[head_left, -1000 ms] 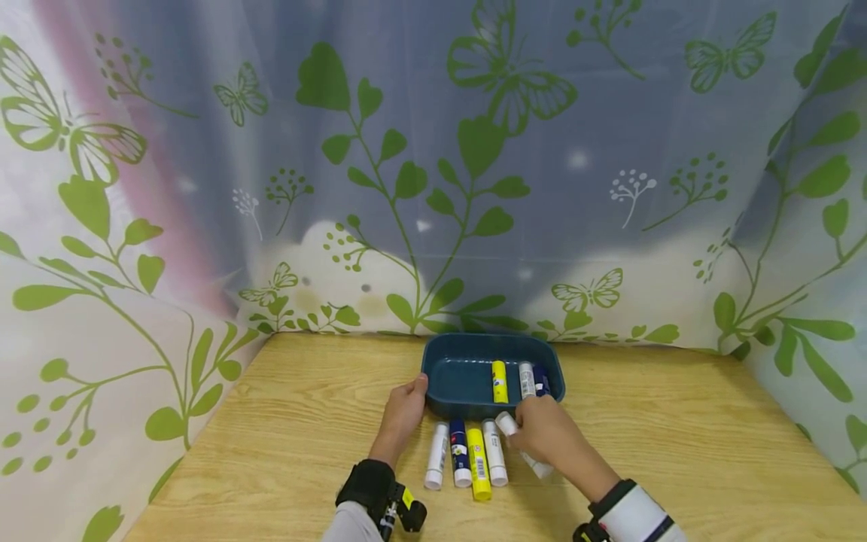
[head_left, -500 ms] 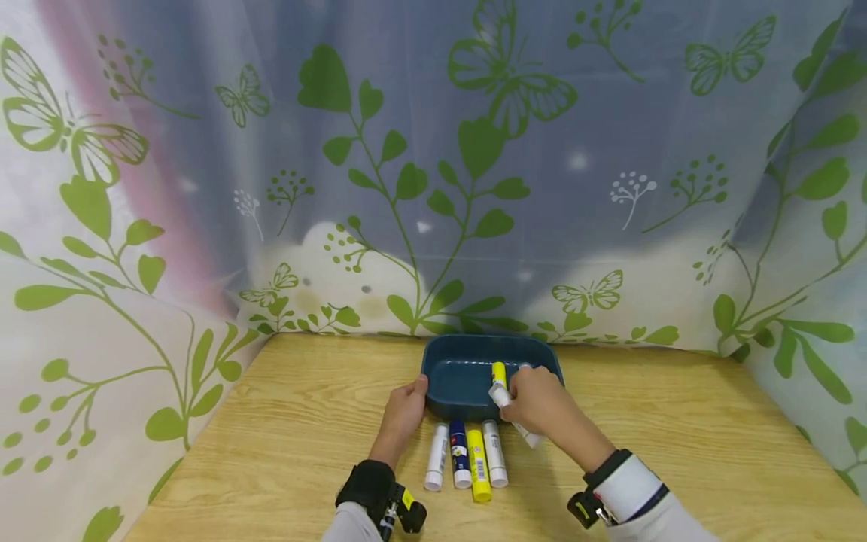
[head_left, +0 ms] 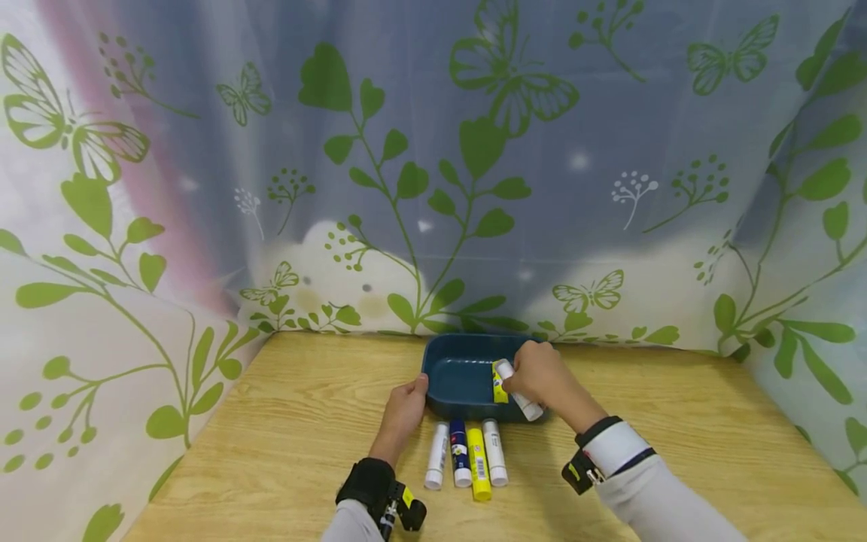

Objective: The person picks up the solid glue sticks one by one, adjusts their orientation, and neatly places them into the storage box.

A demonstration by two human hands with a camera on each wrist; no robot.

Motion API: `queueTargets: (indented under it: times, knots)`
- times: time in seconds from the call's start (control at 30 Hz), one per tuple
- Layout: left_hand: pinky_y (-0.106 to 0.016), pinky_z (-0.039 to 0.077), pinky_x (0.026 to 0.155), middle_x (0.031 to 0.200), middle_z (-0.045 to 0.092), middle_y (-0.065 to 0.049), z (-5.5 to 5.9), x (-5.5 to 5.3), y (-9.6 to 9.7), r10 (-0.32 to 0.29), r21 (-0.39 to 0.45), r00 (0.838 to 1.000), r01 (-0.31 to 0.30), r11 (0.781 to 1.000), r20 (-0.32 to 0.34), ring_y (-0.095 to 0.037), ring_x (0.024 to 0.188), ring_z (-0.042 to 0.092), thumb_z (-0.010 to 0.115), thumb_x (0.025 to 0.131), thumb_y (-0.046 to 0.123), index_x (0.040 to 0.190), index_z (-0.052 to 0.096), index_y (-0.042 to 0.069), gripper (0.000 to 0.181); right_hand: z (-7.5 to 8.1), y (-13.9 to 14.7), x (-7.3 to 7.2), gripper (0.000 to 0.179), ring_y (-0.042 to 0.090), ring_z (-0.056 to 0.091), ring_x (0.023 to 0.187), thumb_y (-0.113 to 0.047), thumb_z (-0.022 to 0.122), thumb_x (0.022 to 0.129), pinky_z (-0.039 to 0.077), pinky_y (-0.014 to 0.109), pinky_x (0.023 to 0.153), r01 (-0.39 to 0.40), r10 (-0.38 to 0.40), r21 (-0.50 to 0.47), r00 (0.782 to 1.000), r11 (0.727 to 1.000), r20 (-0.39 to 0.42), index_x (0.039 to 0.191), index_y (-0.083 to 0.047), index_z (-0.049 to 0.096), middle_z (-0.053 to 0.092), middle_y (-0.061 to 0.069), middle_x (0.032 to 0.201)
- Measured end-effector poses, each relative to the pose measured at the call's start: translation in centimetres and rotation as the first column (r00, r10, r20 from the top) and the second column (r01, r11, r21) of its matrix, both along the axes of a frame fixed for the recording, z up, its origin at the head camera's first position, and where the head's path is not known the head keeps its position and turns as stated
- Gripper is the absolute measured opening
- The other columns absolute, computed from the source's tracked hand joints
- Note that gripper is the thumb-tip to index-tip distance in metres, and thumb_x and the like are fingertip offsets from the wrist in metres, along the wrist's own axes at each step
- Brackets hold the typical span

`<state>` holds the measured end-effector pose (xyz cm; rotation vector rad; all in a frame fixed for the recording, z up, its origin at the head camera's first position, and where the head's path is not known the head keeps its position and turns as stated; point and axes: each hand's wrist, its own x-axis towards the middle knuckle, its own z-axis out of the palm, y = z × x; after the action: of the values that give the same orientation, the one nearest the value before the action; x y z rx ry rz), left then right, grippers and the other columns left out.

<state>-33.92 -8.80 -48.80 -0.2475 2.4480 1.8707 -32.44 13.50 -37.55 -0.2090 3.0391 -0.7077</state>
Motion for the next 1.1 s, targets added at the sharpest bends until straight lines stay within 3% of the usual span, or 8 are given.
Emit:
queueTargets:
  times: [0.23, 0.43, 0.63, 0.93, 1.1]
  knots:
    - [-0.052, 0.045, 0.107, 0.134, 0.063, -0.015, 0.1, 0.1, 0.0, -0.001, -0.012, 1.000, 0.001, 1.000, -0.011, -0.025, 0.116, 0.058, 0.039, 0.109, 0.043, 0.142, 0.056, 0.000, 0.058, 0.4, 0.4, -1.6, 0.035, 0.022, 0.065, 0.048, -0.016, 0.079, 0.084, 0.056, 0.033, 0.046, 0.047, -0.042, -0.038, 0.993, 0.998, 0.108, 0.057, -0.006, 0.059, 0.063, 0.011, 0.060]
    - [-0.050, 0.047, 0.103, 0.129, 0.065, -0.014, 0.2, 0.2, -0.1, -0.001, -0.017, 1.000, 0.001, 1.000, -0.022, -0.024, 0.111, 0.058, 0.039, 0.109, 0.043, 0.141, 0.057, 0.000, 0.057, 0.9, 0.8, -3.0, 0.025, 0.024, 0.069, 0.054, -0.017, 0.077, 0.087, 0.062, 0.040, 0.059, 0.063, -0.047, -0.086, 0.983, 0.994, 0.175, 0.074, 0.003, 0.069, 0.068, 0.014, 0.071]
    - [-0.048, 0.048, 0.100, 0.126, 0.066, -0.014, 0.0, 0.0, -0.1, 0.002, -0.017, 1.000, -0.002, 1.000, -0.019, -0.024, 0.108, 0.060, 0.040, 0.109, 0.042, 0.140, 0.058, 0.000, 0.056, 1.6, 1.0, -3.8, 0.024, 0.028, 0.072, 0.056, -0.015, 0.075, 0.086, 0.062, 0.042, 0.063, 0.053, -0.037, -0.084, 0.984, 0.995, 0.175, 0.075, 0.005, 0.070, 0.069, 0.016, 0.068]
    - [-0.043, 0.049, 0.091, 0.116, 0.066, -0.013, 0.1, 0.0, -0.1, 0.005, -0.019, 1.000, -0.006, 1.000, -0.018, -0.024, 0.101, 0.059, 0.040, 0.109, 0.041, 0.138, 0.060, 0.000, 0.055, 1.9, 0.8, -4.7, 0.028, 0.027, 0.072, 0.057, -0.015, 0.077, 0.086, 0.062, 0.038, 0.059, 0.140, -0.110, -0.125, 0.969, 0.982, 0.219, 0.093, 0.011, 0.067, 0.069, 0.021, 0.082]
    - [-0.048, 0.049, 0.099, 0.126, 0.066, -0.015, 0.3, 0.2, 0.0, 0.005, -0.006, 1.000, -0.005, 1.000, -0.009, -0.025, 0.107, 0.060, 0.040, 0.109, 0.042, 0.141, 0.058, 0.000, 0.055, 1.8, 1.2, -5.1, 0.031, 0.027, 0.072, 0.059, -0.013, 0.076, 0.086, 0.061, 0.037, 0.056, 0.164, -0.124, -0.188, 0.970, 0.968, 0.210, 0.097, 0.014, 0.066, 0.068, 0.023, 0.085]
